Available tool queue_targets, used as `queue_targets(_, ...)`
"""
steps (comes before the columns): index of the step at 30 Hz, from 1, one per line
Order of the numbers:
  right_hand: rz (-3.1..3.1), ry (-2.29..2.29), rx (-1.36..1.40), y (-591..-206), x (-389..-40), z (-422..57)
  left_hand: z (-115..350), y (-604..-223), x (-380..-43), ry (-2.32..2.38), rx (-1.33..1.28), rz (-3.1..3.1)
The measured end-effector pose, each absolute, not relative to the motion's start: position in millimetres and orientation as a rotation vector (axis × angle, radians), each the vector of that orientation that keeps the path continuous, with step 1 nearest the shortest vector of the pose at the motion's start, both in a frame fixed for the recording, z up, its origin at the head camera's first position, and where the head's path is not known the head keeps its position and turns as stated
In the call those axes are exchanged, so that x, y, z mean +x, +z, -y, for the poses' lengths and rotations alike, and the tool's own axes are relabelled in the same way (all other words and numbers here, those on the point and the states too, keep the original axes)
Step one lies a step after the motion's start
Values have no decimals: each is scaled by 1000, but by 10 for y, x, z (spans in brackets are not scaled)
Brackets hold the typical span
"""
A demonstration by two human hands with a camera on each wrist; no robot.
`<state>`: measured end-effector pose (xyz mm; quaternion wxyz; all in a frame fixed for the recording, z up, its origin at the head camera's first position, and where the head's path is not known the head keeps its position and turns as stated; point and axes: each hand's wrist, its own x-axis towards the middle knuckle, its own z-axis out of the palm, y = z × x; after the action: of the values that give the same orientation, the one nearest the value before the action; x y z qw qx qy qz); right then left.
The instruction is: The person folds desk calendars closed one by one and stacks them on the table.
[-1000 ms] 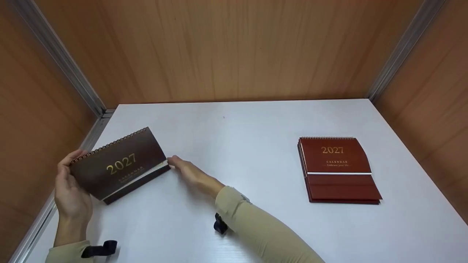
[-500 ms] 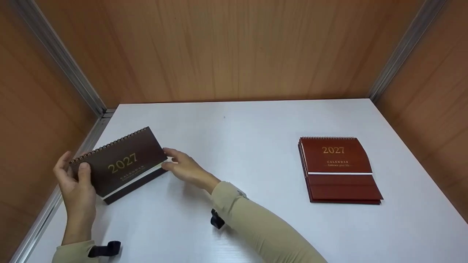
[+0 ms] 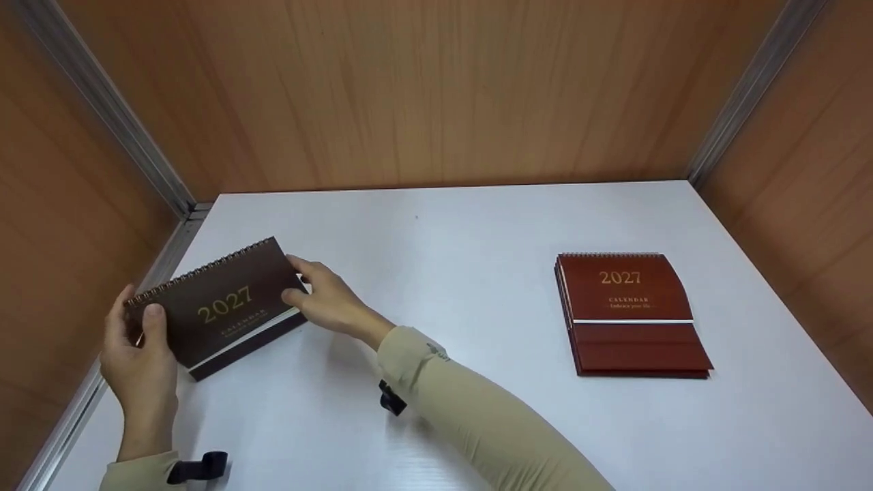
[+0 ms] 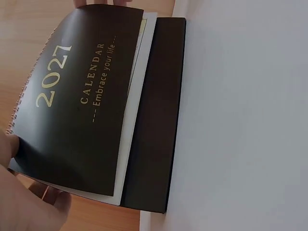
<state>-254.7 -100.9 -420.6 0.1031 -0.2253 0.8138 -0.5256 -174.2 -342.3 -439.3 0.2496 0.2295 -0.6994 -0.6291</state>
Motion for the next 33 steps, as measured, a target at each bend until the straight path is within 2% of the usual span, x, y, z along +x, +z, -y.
queue_targets(6, -2363, -1600, -676, -4232, -2588, 914, 3389, -4401, -1732, -1458, 619, 2125)
queue_targets(16, -2379, -1635, -657, -4246, -2625, 864, 3393, -4397, -1773, -1295, 584, 2192)
queue_targets(33, -2497, -1878, -479, -4194, -2757, 504, 3068, -4244, -1984, -1180, 365, 2268)
